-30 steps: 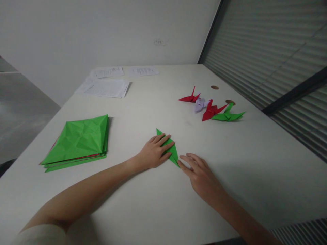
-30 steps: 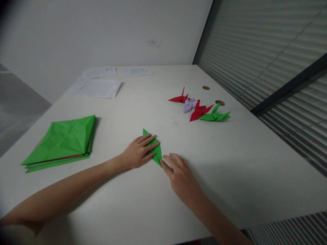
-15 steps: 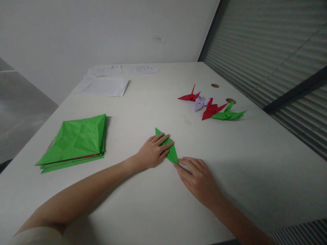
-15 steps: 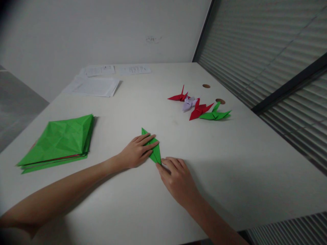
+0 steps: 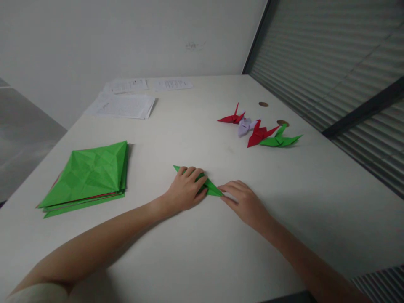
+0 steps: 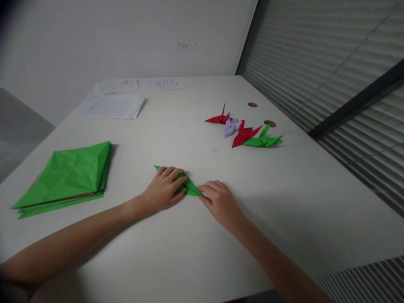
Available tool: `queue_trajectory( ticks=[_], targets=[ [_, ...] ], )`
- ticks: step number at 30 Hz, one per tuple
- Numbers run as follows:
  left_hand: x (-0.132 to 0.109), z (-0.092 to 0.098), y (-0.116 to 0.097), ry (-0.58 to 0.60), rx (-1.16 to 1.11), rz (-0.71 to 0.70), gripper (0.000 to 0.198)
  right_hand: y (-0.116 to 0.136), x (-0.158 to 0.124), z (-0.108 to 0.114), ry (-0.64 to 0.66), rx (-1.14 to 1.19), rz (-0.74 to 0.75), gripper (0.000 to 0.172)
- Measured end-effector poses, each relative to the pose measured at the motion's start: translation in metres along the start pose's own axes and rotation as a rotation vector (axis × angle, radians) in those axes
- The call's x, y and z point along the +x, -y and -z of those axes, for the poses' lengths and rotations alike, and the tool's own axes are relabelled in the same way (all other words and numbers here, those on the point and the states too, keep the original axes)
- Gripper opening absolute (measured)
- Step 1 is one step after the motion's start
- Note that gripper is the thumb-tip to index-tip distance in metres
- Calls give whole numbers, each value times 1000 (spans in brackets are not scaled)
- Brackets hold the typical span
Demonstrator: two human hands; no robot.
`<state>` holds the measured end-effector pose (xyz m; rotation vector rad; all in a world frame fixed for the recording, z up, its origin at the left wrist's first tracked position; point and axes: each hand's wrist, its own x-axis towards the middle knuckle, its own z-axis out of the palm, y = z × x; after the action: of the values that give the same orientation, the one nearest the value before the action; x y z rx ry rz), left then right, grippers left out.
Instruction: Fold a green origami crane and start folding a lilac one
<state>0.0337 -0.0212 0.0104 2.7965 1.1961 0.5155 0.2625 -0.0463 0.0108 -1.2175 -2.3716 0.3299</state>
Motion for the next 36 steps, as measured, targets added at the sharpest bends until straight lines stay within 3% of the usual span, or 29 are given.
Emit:
queue_trajectory(
  ticks=[3,8,14,19,30,36],
  targets=[
    [2,-1,6,40,-119,-88,27,-16,18,4,87,35,-7,13],
    [4,-5,12,3,-247,-35,19,-28,28,3,74,121,-17,15],
    [5,-8,13,-15,-286,-19,18,-25,19,-3,-27,224,-38,16],
    [5,-10,13,-30,-309,26,25,-26,18,-7,-36,208,-66,13],
    [9,-11,15,14,-400,139,10,-24,20,-14,-35,214,-151,9],
    [10,-12,16,12,-423,130,9,-19,20,-19,-64,150,-197,6]
  ],
)
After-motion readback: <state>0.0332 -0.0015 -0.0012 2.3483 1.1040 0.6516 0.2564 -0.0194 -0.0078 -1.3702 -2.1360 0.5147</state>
